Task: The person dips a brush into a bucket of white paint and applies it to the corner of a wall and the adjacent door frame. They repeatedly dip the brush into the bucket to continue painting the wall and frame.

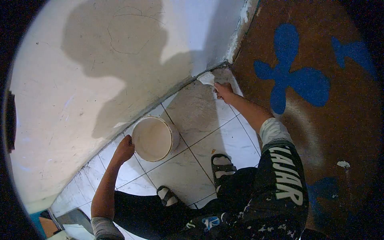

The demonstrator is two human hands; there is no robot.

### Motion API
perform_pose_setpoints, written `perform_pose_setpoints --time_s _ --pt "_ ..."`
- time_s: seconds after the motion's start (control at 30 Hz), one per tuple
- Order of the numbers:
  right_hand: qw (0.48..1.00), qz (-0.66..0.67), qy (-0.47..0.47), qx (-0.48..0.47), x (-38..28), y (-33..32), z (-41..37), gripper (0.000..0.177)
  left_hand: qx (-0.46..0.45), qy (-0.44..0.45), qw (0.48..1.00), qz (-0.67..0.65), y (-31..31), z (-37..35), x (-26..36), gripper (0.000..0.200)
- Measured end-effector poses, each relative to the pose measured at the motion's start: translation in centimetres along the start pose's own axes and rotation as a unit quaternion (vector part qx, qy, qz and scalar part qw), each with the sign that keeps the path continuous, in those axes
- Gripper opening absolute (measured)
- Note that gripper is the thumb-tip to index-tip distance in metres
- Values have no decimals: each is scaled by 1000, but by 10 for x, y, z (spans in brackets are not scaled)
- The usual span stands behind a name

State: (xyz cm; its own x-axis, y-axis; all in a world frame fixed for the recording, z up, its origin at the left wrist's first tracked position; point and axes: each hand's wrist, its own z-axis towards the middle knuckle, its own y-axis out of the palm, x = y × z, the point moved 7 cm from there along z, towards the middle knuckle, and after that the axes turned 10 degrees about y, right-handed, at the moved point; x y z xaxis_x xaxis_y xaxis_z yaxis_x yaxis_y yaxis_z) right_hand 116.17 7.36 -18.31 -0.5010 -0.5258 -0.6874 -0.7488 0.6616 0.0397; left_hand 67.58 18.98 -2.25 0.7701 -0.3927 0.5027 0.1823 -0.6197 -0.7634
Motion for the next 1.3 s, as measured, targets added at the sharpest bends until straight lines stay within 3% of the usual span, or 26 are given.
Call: perform_pose_setpoints --time_s 0.3,0.47,0.6,0.67,0.77,0.87,1.0,1.07,1.17,1.3 --pt "1000 2 -1 -3 -2 11 14 23 -2 -12 1000 1 1 -1 -3 19" --pt "998 11 -58 -20 -21 18 -13 23 2 -11 1000 -1 3 -1 -5 21" --pt "998 24 -40 -50 -49 15 -59 21 0 -14 1000 -8 4 -4 -4 22" --pt "984 80 -99 -125 -78 19 -92 20 -2 -15 1000 -16 4 -2 -8 23" --pt "980 61 -155 -112 -110 6 -124 20 2 9 1000 3 5 0 -6 20" --pt "980 103 -143 -93 -98 -6 -127 20 0 8 1000 11 3 -1 -3 20" --pt "986 50 -154 -46 -52 -31 -86 23 7 6 1000 16 2 -4 0 20" --pt "994 -32 -90 45 -29 -46 -58 21 8 4 1000 13 1 -3 -1 20" --pt "997 -42 -59 2 -19 -45 -36 23 -1 1 1000 16 3 -1 -5 20" --pt "997 -49 -42 31 -10 -59 16 25 -5 -6 1000 0 2 -1 -6 20"
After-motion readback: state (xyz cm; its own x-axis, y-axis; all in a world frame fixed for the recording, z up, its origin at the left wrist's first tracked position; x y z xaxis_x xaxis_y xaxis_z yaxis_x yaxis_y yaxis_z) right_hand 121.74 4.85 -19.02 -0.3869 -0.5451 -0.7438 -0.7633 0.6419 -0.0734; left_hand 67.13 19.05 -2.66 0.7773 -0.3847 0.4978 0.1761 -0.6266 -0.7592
